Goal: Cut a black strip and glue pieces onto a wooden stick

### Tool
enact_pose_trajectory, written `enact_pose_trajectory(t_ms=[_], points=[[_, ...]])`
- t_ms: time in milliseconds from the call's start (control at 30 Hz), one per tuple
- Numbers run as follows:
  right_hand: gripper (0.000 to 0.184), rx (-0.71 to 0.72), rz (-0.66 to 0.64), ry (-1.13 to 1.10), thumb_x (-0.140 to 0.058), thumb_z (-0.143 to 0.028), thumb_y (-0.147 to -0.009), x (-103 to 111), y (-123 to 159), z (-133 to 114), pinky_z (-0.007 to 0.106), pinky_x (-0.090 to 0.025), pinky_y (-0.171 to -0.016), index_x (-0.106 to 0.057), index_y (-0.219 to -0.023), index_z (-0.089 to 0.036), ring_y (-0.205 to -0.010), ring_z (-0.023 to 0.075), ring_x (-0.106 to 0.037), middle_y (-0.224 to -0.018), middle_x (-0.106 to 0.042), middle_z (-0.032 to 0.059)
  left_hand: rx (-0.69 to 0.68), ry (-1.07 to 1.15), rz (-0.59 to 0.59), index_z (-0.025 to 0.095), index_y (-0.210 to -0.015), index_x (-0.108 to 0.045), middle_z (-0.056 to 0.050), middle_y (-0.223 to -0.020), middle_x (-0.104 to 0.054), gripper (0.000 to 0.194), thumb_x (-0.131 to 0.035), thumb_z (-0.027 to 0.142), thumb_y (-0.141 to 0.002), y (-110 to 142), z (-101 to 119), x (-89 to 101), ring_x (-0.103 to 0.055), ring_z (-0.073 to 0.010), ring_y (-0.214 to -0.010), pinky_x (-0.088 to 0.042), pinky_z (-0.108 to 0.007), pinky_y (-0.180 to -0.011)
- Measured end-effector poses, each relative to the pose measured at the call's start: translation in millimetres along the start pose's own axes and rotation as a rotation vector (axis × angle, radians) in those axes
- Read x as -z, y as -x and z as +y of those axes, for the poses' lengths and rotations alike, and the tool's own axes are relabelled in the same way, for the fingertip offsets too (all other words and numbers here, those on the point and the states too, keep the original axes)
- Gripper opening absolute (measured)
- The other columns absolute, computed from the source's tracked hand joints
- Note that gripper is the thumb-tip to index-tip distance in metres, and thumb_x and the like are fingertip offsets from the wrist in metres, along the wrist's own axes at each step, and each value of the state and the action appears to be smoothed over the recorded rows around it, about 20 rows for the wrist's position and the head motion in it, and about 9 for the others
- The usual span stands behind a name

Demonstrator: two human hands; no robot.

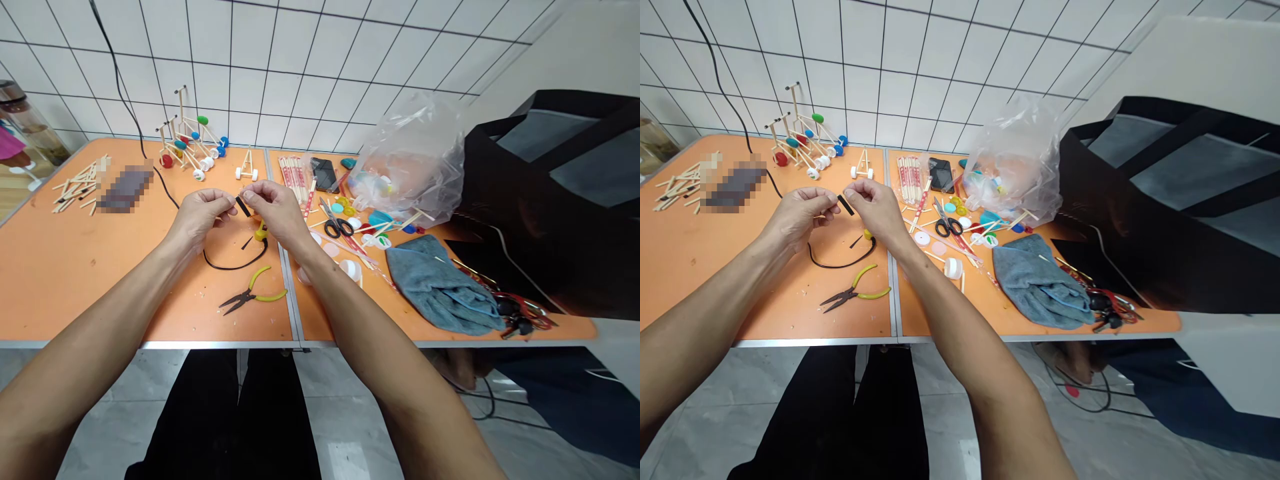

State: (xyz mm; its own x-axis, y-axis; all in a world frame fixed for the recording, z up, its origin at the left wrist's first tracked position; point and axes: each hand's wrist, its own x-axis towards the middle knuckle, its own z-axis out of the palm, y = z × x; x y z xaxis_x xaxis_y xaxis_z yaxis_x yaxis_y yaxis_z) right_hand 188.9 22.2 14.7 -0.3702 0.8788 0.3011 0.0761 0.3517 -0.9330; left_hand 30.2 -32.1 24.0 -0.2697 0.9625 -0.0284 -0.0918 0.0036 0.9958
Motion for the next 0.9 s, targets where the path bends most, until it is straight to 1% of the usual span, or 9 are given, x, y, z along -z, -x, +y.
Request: enact_pose_trajectory(t_ms=[167,267,533,900], points=[[0.01,-0.013,-0.028,0.047,-0.079,-0.028,-0.089,0.2,-0.8,-1.1,0.029,-0.049,-0.071,-0.073,-0.087,-0.022,-0.073,0.0132,-0.056,-0.087,-0.072,-0.0004,-0.004,0.001,-0.009,0.022,-0.062,-0.068,-0.003,-0.065,-0.07,0.012,-0.077,0.028,-0.064,-1.1,-0.2,1.3,-0.056,-0.0126,-0.06,-0.044,-0.025,-0.059],[0.007,0.003,-0.026,0.068,-0.077,-0.027,-0.087,-1.0,-1.6,0.1,0.029,-0.05,-0.071,-0.074,-0.089,-0.021,-0.072,0.0128,-0.055,-0.088,-0.073,-0.0004,-0.001,-0.001,-0.018,0.022,-0.063,-0.068,-0.002,-0.066,-0.07,0.012,-0.078,0.028,-0.065,-1.9,-1.3,1.4,-0.057,-0.013,-0.061,-0.045,-0.026,-0.06],[0.011,0.066,-0.045,0.039,-0.074,-0.032,-0.086,-0.9,-1.4,1.7,0.031,-0.053,-0.075,-0.071,-0.089,-0.022,-0.078,0.0147,-0.061,-0.088,-0.072,0.0002,0.02,0.024,-0.034,0.022,-0.063,-0.067,-0.002,-0.064,-0.068,0.013,-0.078,0.028,-0.066,-2.7,-3.2,0.9,-0.056,-0.0127,-0.06,-0.044,-0.026,-0.059],[0.011,0.108,-0.095,0.071,-0.07,-0.027,-0.083,0.6,0.1,-3.6,0.03,-0.052,-0.079,-0.073,-0.092,-0.021,-0.082,0.0148,-0.063,-0.089,-0.072,-0.0003,0.056,0.036,-0.061,0.021,-0.061,-0.067,-0.002,-0.061,-0.066,0.011,-0.077,0.026,-0.063,-1.5,-0.4,1.5,-0.055,-0.0127,-0.058,-0.045,-0.026,-0.058]])
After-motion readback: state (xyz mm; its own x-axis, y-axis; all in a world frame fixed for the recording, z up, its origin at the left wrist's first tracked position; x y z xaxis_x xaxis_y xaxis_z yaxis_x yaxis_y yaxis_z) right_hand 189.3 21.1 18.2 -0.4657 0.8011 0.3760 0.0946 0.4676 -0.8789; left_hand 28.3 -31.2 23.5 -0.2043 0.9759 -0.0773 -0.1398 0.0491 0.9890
